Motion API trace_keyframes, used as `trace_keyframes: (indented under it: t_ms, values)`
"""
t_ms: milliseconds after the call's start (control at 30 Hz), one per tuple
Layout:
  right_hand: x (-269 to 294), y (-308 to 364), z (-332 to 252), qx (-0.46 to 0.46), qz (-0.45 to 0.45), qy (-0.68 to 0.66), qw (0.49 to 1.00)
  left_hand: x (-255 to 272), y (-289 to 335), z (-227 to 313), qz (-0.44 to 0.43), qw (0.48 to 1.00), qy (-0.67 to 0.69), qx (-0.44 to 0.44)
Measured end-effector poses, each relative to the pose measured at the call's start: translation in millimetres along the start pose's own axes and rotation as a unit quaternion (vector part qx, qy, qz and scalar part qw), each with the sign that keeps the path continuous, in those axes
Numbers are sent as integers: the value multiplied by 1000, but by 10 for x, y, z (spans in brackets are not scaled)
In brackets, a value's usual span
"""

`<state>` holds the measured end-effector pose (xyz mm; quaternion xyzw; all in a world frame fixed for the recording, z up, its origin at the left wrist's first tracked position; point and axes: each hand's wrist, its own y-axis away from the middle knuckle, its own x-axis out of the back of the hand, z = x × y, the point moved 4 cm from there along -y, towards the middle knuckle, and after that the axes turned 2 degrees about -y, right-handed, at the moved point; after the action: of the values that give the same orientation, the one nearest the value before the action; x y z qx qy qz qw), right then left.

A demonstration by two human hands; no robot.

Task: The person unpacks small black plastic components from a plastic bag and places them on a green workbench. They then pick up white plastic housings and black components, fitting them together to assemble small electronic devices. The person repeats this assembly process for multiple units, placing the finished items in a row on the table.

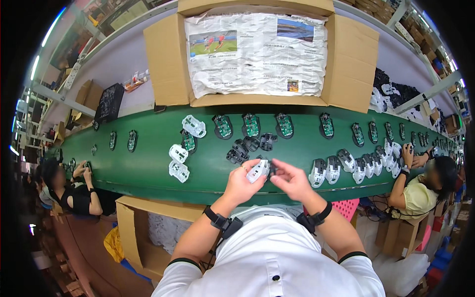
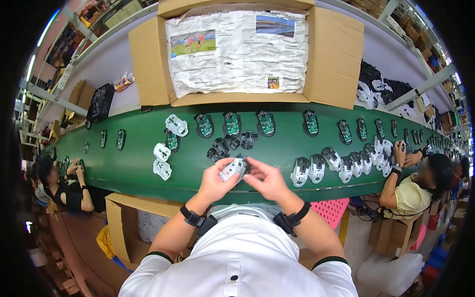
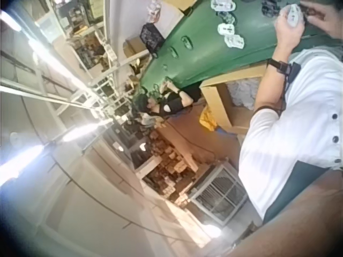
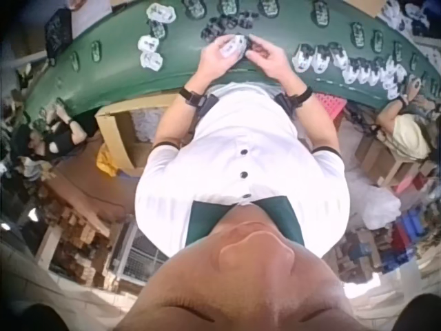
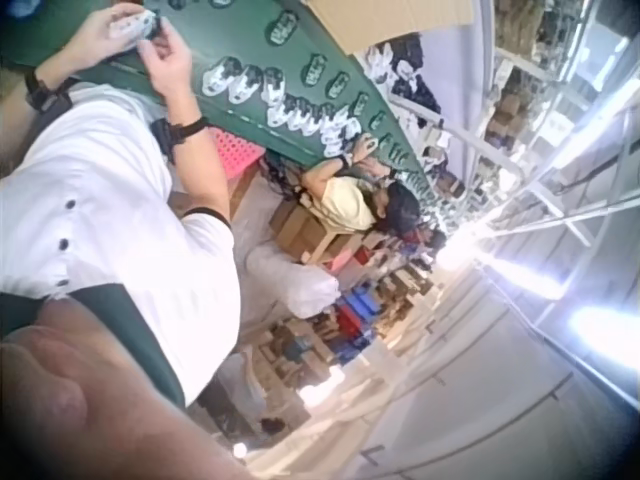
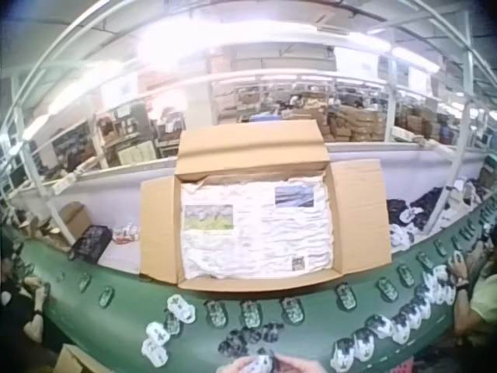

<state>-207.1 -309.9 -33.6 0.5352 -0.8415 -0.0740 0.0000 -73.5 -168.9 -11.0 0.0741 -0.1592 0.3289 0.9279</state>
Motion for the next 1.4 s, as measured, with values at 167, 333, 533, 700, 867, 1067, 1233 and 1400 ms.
trace_keyframes:
  t_ms: [167, 333, 533, 700, 867, 1067, 1233, 1400]
  values:
    - [-167, 2, -76, 60, -23, 115, 991, -14, 18, 76, 15, 1000, -20, -12]
    - [-183, -52, -24, -60, -60, -79, 993, 27, 35, 222, -28, 999, 15, 12]
    - [-159, -10, 36, -152, -83, -152, 973, -31, 66, 350, -21, 998, -42, -51]
    - [-132, -117, -168, -144, -40, 136, 979, -153, -81, -39, -17, 985, -166, -35]
    - [-45, -56, 62, -132, 60, -167, 975, -183, -224, -243, -27, 983, 100, 152]
    - [65, -74, 192, -214, 47, -128, 967, -443, -255, -545, 40, 971, 132, 195]
    - [917, -170, 463, -219, 93, 286, 928, -75, -568, -851, 62, 995, -30, 67]
    - [724, -469, 360, 75, 108, 517, 846, 1096, -1105, -944, 150, 842, -516, -39]
